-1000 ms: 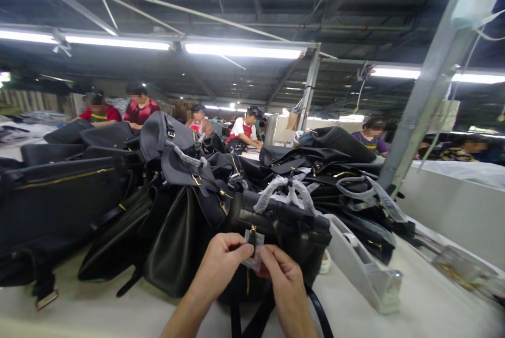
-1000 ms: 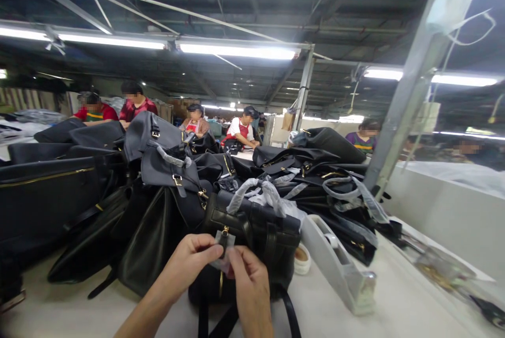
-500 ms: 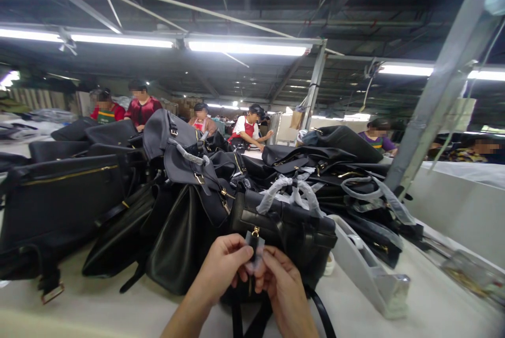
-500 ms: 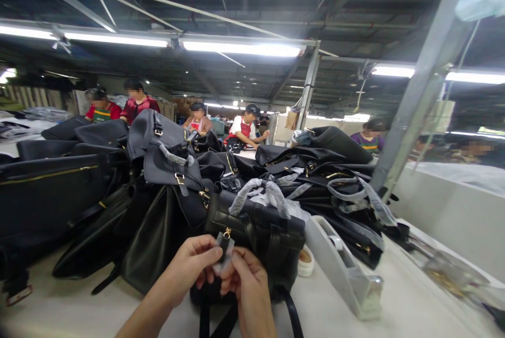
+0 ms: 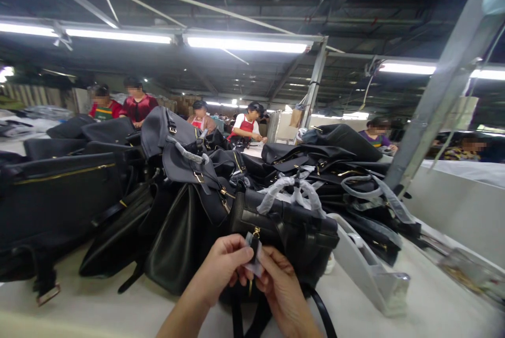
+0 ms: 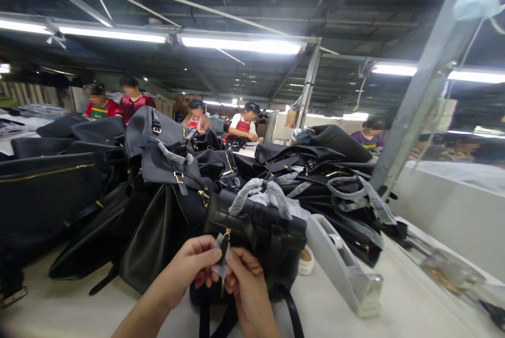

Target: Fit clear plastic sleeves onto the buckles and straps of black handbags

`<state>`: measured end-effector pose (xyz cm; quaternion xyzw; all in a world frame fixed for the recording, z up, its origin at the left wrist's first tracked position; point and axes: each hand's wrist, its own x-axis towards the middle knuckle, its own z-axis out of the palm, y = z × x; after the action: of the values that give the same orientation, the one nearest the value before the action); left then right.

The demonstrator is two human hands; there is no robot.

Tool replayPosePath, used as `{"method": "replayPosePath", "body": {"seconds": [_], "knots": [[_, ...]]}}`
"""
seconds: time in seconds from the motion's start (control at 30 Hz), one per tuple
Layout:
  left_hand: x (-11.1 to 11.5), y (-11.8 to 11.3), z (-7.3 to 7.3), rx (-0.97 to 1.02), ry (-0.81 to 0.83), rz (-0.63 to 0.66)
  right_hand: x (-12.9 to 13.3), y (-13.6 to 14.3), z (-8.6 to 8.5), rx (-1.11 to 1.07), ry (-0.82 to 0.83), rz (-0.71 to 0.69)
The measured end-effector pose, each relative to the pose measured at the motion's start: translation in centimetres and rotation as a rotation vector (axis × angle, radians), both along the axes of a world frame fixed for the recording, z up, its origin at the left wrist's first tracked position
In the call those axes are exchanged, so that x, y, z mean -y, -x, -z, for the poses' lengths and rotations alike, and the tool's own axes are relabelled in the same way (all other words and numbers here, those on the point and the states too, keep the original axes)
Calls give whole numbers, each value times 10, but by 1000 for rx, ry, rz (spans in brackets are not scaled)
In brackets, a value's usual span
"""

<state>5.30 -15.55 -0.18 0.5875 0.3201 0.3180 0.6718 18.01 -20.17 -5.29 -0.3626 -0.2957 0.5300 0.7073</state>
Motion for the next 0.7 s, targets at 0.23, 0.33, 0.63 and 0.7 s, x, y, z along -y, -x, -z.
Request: {"method": "replayPosePath", "body": {"seconds": [0.23, 0.33, 0.63, 0.7], "knots": [[-1, 1, 1, 85, 83, 44, -3, -2, -3, -203, -2, -110], [-1, 1, 2, 92, 94, 46, -5, -1, -2, -129, 3, -104], [5, -7, 10, 10, -235, -88, -8, 3, -2, 78, -26, 142], [9, -9, 14, -47, -346, -152, -7, 5, -3, 182, -43, 223]]}}
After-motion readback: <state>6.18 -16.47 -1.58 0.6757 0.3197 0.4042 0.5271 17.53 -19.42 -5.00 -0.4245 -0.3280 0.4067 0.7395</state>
